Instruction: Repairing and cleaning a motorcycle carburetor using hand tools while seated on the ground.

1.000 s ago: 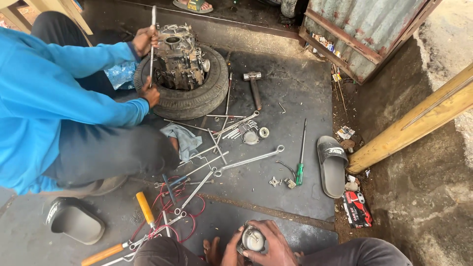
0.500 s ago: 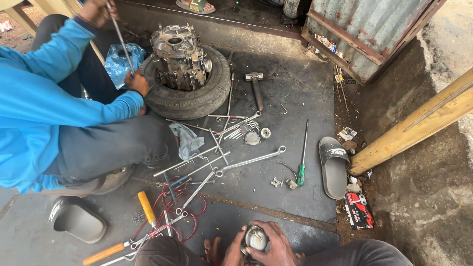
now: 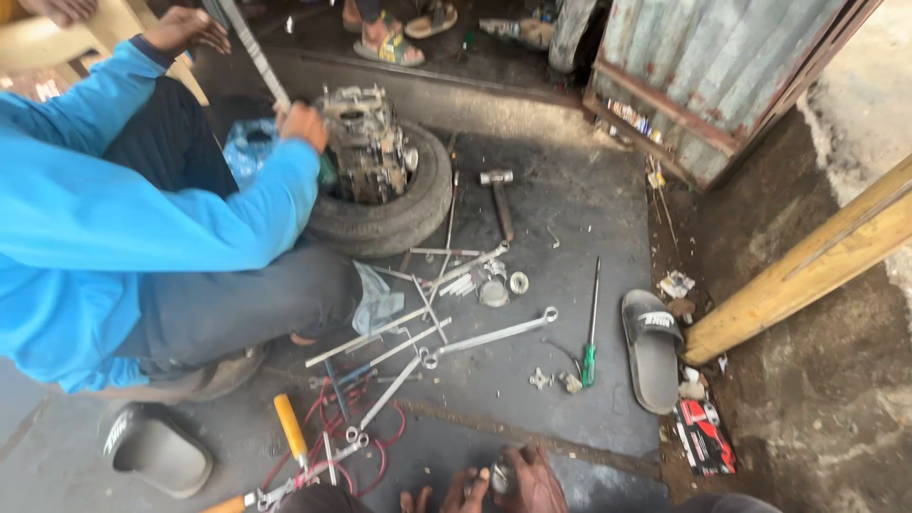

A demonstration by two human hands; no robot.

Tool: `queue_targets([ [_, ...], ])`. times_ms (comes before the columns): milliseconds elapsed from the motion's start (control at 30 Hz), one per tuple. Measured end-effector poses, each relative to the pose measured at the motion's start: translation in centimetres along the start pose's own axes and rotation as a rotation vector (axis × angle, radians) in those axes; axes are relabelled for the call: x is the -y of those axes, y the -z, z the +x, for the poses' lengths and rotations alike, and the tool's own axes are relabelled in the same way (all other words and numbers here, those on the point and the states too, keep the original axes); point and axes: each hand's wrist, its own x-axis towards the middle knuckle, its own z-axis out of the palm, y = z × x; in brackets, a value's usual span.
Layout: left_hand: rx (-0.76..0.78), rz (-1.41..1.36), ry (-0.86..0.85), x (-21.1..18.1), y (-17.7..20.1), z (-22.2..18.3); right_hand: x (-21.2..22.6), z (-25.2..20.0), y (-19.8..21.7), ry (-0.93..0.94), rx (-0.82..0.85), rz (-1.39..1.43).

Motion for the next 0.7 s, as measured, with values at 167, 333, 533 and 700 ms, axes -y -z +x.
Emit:
queue_targets([
  [167,0.467,-0.216,0.122,-4.5,3.2,1.2,2.3,-1.0,1.9,0.008,0.066,-0.075],
  [333,0.587,-0.272,0.225,-2.9,2.5,0.0,2.5,-1.6,0.7,0.03,0.102,-0.117],
  [533,0.629,-0.307,0.468,-7.5,5.8,1.8,0.5,-0.8,-0.4,0.05,0.075,-0.103],
  [700,0.674,-0.303,0.536,-9.0,7.0,2.2,3.0,-0.8,2.9,-0.075,-0.038,0.086],
])
